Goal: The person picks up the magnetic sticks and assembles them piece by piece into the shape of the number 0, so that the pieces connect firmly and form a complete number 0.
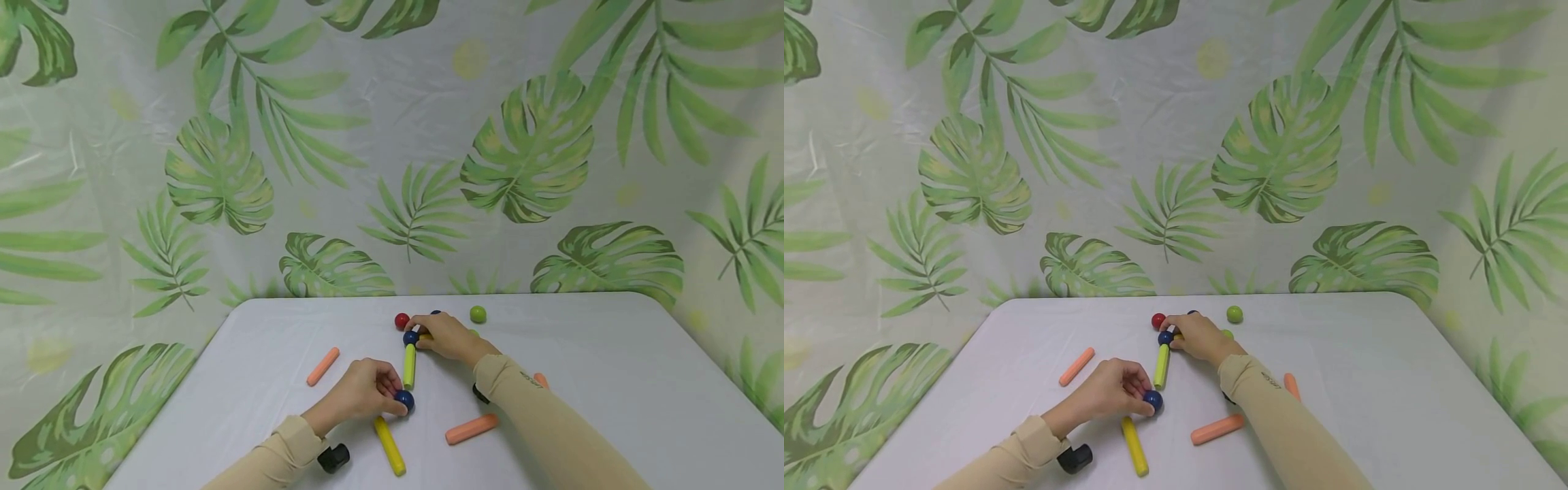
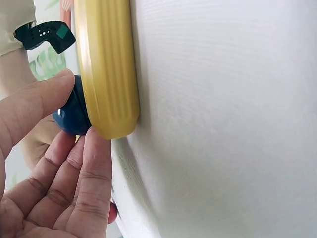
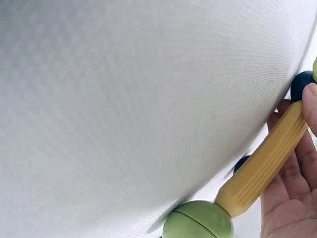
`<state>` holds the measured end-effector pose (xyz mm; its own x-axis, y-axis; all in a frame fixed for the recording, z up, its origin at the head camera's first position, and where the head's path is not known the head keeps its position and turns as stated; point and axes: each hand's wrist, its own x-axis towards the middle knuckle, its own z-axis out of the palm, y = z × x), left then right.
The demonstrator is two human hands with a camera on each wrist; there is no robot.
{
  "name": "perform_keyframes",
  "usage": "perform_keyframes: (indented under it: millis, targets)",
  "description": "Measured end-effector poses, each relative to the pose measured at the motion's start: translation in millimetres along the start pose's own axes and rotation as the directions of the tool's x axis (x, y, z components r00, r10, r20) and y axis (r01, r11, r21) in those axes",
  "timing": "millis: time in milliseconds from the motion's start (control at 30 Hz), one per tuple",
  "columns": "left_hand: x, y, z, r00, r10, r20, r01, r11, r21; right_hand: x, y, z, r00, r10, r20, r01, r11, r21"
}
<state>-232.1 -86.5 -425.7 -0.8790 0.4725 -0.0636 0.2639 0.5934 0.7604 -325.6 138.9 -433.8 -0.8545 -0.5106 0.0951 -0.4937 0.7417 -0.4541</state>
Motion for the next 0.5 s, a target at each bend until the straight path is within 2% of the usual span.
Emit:
perform_keyframes:
  millis: [500]
  targets:
    - [7.3,-0.3,-1.4,0.999,-0.019,-0.027,0.019,1.0,0.013,-2.4,-0.1,-0.6,1.0,-0.009,-0.01,0.009,1.0,-0.002]
